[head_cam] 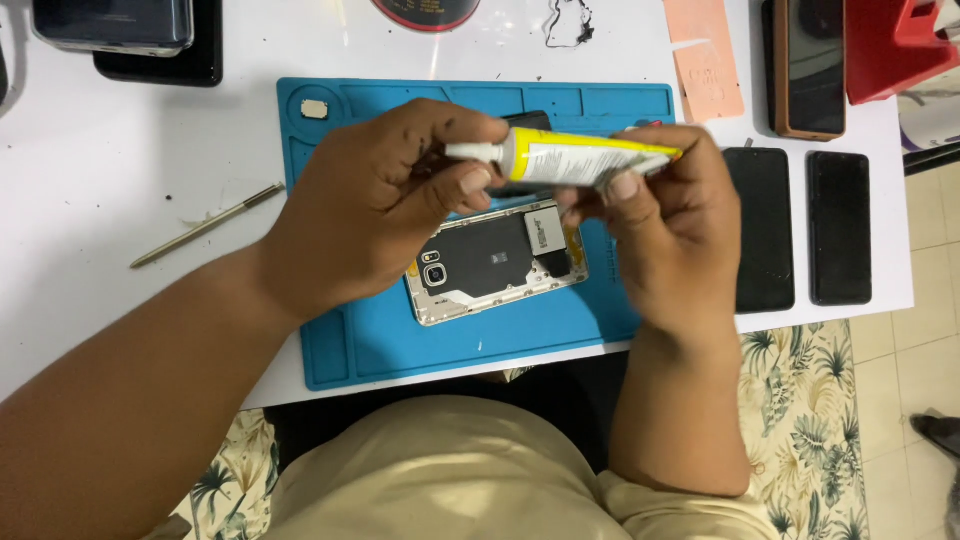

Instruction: Fastening internal screws and applying adhesive to the frame before closing the back cover of a smartphone.

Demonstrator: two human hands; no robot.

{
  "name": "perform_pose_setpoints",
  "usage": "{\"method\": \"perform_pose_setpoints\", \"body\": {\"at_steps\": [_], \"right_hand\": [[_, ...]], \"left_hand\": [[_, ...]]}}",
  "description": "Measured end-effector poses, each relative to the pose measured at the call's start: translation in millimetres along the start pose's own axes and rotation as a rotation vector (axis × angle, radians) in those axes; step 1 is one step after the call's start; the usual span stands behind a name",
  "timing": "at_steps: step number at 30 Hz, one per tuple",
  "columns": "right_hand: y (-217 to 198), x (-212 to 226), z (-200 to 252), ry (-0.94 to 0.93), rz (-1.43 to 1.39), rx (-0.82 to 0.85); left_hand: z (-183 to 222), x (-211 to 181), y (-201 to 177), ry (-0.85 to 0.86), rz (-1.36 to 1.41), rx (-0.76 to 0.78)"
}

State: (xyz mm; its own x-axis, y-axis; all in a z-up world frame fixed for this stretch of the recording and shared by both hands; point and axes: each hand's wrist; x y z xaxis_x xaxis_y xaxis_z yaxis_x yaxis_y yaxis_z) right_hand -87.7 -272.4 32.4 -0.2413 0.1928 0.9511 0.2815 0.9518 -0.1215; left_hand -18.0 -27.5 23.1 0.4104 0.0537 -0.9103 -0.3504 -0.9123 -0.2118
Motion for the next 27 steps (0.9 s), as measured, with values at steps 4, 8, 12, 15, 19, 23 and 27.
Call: {"method": "perform_pose_setpoints", "body": {"at_steps": [4,8,12,15,19,23,27], "right_hand": [[13,-4,21,0.126,-0.15,-0.108],[12,-15,33,0.19,-0.135,-0.208],[-4,-23,35,-0.088,0.003,-0.342],[-23,-31,33,-0.087,-0.112,-0.389],[-23,-32,42,-0.006,-0.295,-0.203],[-11,-29,49,0.076,-0.284,-0.224],[21,-13,47,0.04,-0.085,-0.184]], "left_hand": [[1,7,-2,0.134,-0.179,-0.032],[-1,10,-1,0.158,-0.235,0.018],[-4,10,-19,0.106,-0.254,-0.164],[-10,16,-34,0.139,-0.294,-0.355],[-9,31,-21,0.311,-0.425,-0.355],[-11,35,-14,0.329,-0.466,-0.23],[-10,48,-15,0.467,-0.517,-0.273]]}}
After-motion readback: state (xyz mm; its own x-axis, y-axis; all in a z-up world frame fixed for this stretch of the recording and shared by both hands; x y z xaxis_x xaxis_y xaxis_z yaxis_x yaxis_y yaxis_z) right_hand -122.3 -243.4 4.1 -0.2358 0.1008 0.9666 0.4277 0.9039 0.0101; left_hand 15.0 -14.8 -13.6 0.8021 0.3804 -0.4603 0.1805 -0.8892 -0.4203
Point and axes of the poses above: each hand's wrist, its own z-axis away from the middle knuckle, its own y-axis out of the palm, x = y × z, and after that the axes turned 12 degrees about -x, right-handed
